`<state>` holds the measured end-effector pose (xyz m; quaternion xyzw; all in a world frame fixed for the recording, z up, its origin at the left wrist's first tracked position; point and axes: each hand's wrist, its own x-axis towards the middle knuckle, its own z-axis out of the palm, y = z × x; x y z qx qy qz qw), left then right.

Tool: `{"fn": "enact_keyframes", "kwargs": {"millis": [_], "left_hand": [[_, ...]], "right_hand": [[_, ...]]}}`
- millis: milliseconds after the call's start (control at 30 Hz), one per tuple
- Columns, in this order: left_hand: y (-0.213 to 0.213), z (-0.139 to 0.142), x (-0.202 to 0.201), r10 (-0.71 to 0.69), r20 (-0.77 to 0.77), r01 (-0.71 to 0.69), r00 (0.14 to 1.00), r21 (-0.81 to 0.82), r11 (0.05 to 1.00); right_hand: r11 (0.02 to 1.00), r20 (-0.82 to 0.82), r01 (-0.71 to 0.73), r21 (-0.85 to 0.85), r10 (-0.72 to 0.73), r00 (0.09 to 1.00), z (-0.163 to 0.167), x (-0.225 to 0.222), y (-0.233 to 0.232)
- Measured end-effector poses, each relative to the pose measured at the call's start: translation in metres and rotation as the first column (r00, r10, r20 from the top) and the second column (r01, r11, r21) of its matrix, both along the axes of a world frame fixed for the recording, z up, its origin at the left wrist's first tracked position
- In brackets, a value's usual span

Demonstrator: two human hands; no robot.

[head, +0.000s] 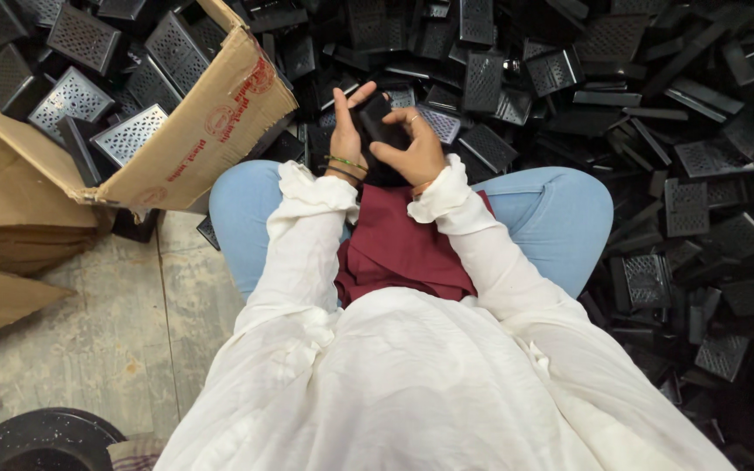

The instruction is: The person sits cross-legged on the floor among large piles of black plastic grater-like parts. They pick up one part at a time, turn it over in both hands, and toss it aside, repeating this sorting and handling cycle throughout the clip.

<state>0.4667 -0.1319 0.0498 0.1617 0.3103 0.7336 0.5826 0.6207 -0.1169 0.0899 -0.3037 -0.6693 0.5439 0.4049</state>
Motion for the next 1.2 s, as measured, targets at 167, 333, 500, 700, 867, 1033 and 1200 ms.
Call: {"fn": "enact_keyframes", "kwargs": {"millis": [167,333,500,700,867,1033,1200], "left_hand": [[-0.003,-0.005,0.001,0.039,-0.033,-0.039,0.999,-0.010,0.999],[-0.001,-0.017,0.008,0.047,-0.235,-0.035,0.971,0.054,0.998],[-0.002,-0.024,0.013,-0.043,-0.092,0.054,0.995,0.123,0.991],[-0.002,-0.021,0.013,0.030,-0.147,-0.006,0.989,0.159,0.987],[0.001,-0.008,-0.005,0.005,0.021,-0.010,1.000,0.228,0.974],[-0.008,-0.001,0.000,-0.098,-0.140,0.096,0.985,-0.025,0.995],[-0.026,0.029,-0.008,0.225,-0.720,-0.134,0.657,0.182,0.974]], "right_hand": [[0.990,0.025,-0.024,-0.136,0.028,0.999,0.009,-0.010,-0.006],[0.967,-0.102,-0.066,-0.245,0.042,0.994,0.000,-0.001,0.001],[0.969,-0.216,-0.091,-0.231,0.040,0.976,-0.012,0.002,-0.003],[0.999,-0.160,-0.016,-0.051,0.007,0.987,-0.028,-0.007,-0.007],[0.827,-0.163,-0.114,-0.550,0.027,0.986,-0.026,0.015,0.013],[0.713,-0.266,-0.156,-0.684,-0.045,0.963,-0.018,0.025,0.012],[0.800,-0.233,-0.126,-0.586,-0.018,0.972,-0.015,0.028,0.015]]}}
